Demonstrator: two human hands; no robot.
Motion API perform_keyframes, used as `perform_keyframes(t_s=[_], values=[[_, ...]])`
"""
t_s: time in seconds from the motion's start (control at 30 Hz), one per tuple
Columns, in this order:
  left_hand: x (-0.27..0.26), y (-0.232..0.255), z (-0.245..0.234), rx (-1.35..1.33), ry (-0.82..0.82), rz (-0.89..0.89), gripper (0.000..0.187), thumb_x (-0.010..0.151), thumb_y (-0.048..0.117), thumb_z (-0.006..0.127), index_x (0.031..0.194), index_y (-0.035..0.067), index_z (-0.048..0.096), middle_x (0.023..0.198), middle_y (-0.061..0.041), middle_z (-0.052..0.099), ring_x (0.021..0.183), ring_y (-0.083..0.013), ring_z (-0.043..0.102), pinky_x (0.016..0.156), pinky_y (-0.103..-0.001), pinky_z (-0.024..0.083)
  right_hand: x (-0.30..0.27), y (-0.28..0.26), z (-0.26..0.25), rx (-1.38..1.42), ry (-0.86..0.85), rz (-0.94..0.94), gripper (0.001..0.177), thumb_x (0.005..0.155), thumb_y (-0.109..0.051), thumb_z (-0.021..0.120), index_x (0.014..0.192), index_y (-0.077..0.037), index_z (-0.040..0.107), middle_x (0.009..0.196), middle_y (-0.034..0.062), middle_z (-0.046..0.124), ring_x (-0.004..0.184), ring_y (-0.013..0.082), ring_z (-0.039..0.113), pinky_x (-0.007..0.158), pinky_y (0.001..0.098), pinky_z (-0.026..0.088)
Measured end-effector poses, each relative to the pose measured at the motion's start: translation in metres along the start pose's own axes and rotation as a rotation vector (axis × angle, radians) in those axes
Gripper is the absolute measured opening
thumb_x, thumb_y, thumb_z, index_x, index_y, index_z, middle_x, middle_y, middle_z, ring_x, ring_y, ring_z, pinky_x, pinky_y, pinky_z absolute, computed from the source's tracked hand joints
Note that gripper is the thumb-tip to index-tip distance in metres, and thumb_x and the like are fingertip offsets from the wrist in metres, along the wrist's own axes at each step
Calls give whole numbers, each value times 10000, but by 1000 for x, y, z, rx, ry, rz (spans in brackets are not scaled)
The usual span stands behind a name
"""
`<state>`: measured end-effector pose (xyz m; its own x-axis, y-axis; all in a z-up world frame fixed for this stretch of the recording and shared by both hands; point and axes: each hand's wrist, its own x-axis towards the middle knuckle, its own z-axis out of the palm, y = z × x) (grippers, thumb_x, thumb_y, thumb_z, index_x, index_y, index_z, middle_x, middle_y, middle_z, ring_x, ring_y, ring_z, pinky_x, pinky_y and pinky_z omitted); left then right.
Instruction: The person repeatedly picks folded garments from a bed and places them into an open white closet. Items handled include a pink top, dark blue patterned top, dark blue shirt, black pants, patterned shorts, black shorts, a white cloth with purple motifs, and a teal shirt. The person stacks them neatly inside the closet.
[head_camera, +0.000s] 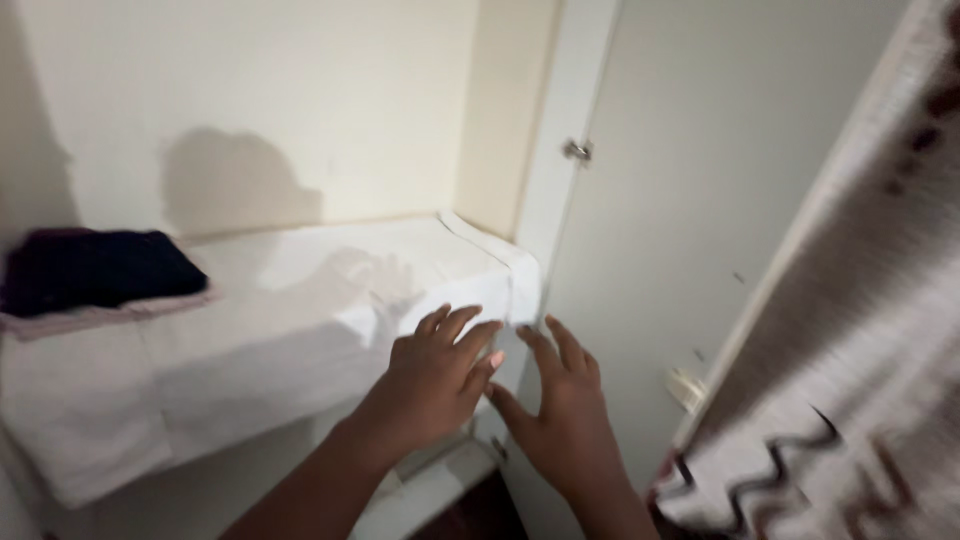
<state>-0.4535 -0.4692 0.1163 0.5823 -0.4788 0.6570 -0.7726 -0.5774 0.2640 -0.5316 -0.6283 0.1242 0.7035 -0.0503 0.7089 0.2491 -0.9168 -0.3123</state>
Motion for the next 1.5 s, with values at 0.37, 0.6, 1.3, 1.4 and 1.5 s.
perform_keyframes(t_s=[0.37, 0.6, 1.3, 1.4, 1.5], values=[[-37, 142, 23, -105, -172, 222, 450, 1031, 361, 440, 1443, 194, 509, 1565, -120, 412, 1464, -393, 292, 1083, -643, 299, -141, -2, -140, -451, 45, 178, 768, 740, -342, 822, 1400, -70, 541, 1615, 189, 394, 1460, 396, 336, 1090, 560, 335], [-63, 240, 23, -308, -150, 389, 443, 1025, 373, 456, 1422, 195, 542, 1526, -109, 452, 1446, -382, 332, 1087, -629, 315, -214, -10, -228, -565, 38, 257, 772, 780, -362, 797, 1433, -61, 516, 1574, 213, 398, 1492, 412, 308, 1112, 561, 295], [-212, 475, 49, -795, -276, 751, 473, 986, 444, 584, 1334, 129, 645, 1435, -147, 554, 1374, -389, 453, 1067, -584, 386, -458, -76, -414, -809, 72, 743, 731, 775, -366, 799, 1415, -119, 545, 1500, 156, 491, 1331, 385, 494, 1012, 485, 454], [-242, 494, 54, -876, -475, 679, 484, 954, 434, 603, 1327, 128, 633, 1397, -142, 567, 1330, -336, 489, 982, -554, 417, -490, -85, -421, -793, 114, 867, 751, 760, -378, 788, 1425, -131, 540, 1500, 136, 513, 1301, 364, 520, 992, 467, 471], [-265, 508, 66, -1016, -579, 572, 422, 953, 400, 626, 1271, 125, 668, 1320, -116, 652, 1240, -311, 580, 1023, -460, 468, -521, -90, -424, -778, 171, 829, 718, 775, -376, 789, 1394, -99, 552, 1430, 169, 542, 1292, 377, 536, 991, 470, 476]])
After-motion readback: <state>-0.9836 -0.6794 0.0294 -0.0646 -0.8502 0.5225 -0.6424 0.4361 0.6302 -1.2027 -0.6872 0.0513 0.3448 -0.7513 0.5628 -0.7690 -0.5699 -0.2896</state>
